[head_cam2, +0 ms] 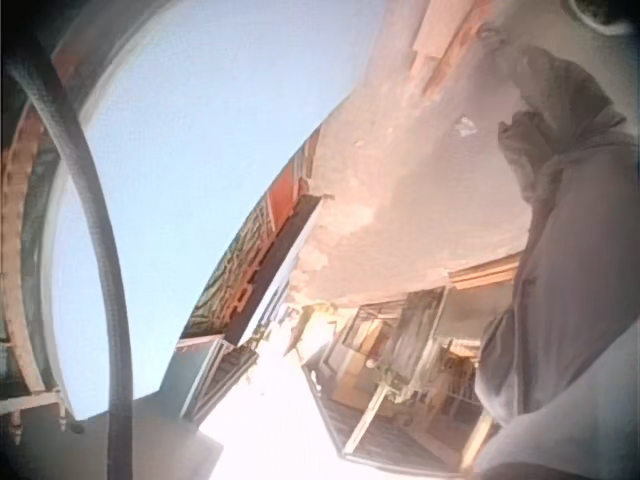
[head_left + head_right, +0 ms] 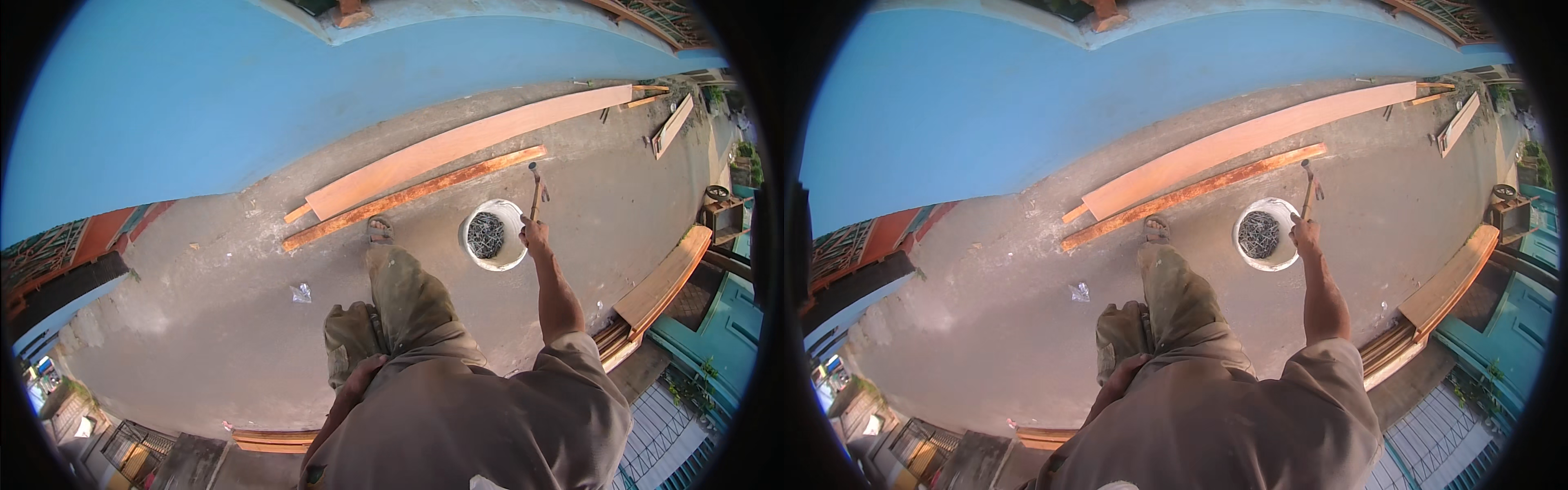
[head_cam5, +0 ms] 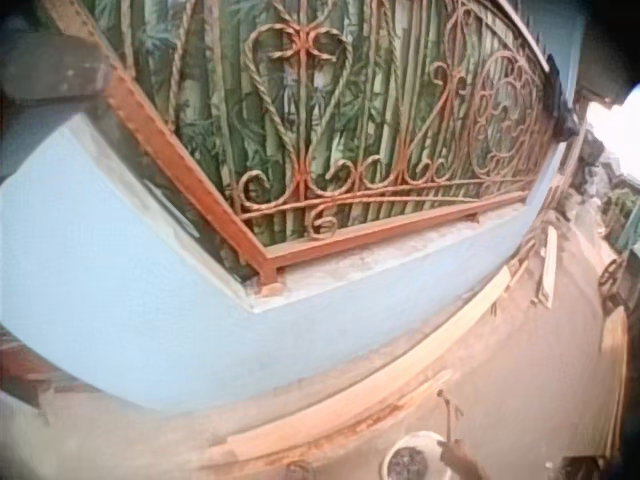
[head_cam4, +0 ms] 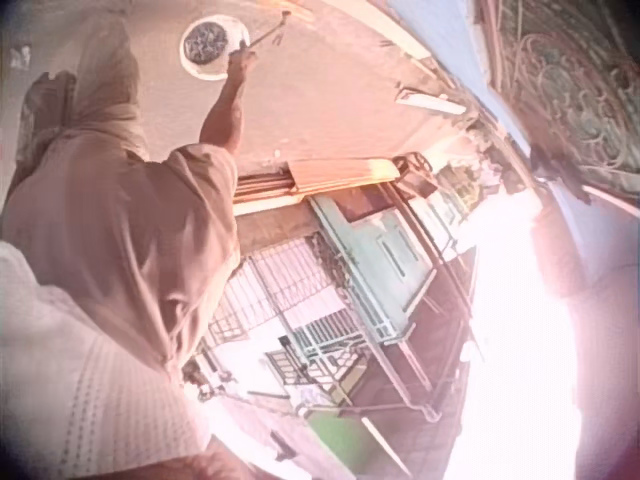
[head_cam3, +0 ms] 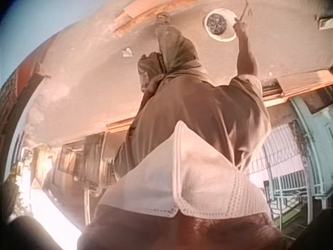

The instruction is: The person hammers nails into a wooden plank to attach a thin wooden strip along its edge. They then lift the plank, carry it to a stack of other planks, and place it on top. The person subsequently picks up a thin wooden strip and a bucket of nails.

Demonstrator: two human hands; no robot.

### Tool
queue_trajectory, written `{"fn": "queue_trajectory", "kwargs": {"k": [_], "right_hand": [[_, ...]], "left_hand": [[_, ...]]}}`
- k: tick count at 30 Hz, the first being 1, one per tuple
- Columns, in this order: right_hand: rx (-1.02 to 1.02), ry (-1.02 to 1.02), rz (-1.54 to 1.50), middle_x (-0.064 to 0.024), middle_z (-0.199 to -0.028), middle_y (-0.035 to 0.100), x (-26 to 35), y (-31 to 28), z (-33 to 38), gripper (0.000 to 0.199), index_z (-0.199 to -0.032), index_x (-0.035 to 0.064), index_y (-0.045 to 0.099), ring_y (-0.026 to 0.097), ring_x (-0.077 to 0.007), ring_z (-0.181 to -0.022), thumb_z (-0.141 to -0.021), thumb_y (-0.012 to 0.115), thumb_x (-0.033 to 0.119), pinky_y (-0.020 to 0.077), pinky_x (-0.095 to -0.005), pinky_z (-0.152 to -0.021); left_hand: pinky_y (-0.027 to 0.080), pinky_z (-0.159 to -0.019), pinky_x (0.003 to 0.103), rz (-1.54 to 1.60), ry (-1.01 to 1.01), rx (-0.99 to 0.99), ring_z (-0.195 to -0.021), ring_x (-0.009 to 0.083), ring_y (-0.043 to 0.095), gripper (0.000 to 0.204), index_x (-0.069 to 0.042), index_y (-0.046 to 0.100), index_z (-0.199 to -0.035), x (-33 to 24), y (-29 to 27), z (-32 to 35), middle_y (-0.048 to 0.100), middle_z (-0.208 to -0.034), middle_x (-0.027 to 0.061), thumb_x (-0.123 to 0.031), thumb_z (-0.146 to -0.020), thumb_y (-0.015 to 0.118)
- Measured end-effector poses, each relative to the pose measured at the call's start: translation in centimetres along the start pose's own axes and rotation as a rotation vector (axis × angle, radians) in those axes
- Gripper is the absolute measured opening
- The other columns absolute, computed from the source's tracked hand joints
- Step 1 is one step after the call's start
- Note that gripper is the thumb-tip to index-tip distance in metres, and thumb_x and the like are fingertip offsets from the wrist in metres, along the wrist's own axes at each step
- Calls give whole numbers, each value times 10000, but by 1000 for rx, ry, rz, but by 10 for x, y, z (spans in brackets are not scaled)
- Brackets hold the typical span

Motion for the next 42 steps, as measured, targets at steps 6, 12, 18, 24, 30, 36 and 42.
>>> {"fn": "queue_trajectory", "kwargs": {"k": [6, 12, 18, 24, 30, 36, 42], "right_hand": [[-112, 140, -80, 0, -530, 420, -145, 104, -44, 302, -658, 82, 458, 394, -104, -392, -870, 638, 200, 256, -272, -348], [-103, 166, -453, -104, -747, 594, -248, 172, -91, 251, -872, -42, 562, 600, -196, -568, -906, 610, 201, 522, -323, -526], [-90, -112, -346, -123, -780, 630, -242, 189, -84, 246, -978, -30, 558, 667, -205, -676, -929, 562, 211, 539, -327, -603], [-445, -112, -93, -42, -646, 531, -376, 187, -60, 217, -901, -17, 531, 556, -140, -486, -870, 617, 180, 431, -269, -414], [-631, -6, -264, -50, -594, 500, -464, 245, -71, 247, -849, -6, 537, 509, -148, -464, -839, 657, 210, 392, -315, -397], [-417, -170, 484, -214, -774, 620, -538, 219, -102, 394, -954, -49, 585, 630, -347, -767, -836, 648, 322, 489, -437, -663], [-63, -688, 393, -231, -1112, 567, -347, 282, -67, 463, -1198, 31, 538, 577, -404, -1008, -828, 657, 283, 463, -455, -855]], "left_hand": [[471, -708, 322, -232, -2, -286, -841, 163, 594, 420, -61, 564, -1118, -76, -164, -115, 597, -950, 54, -408, -885, 600], [477, -819, 412, -569, 298, -688, -1033, 251, 568, 578, -15, 508, -1221, -218, -347, -315, 573, -1126, 150, -430, -843, 646], [440, -922, 403, -691, 580, -861, -1154, 308, 521, 743, 141, 443, -1259, -295, -482, -469, 507, -1274, 260, -423, -828, 664], [482, -860, 350, -555, 873, -644, -986, 259, 621, 527, 134, 549, -1156, -268, -432, -503, 625, -1109, 215, -272, -846, 675], [502, -771, 315, -483, 897, -535, -876, 211, 633, 381, 113, 601, -1090, -281, -471, -512, 658, -1022, 146, -199, -876, 642], [503, -721, 346, -665, 1095, -363, -803, 202, 630, 287, 83, 641, -992, -238, -403, -449, 677, -951, 143, -169, -858, 668], [513, -692, 376, -1081, 1559, -214, -765, 303, 661, 282, 49, 644, -956, -164, -359, -349, 676, -874, 172, -135, -774, 753]]}}
Point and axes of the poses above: each hand's wrist, its own z-axis away from the middle knuckle, its own y-axis out of the palm, x = y × z, the point moved 2 cm from there along -z, towards the middle knuckle
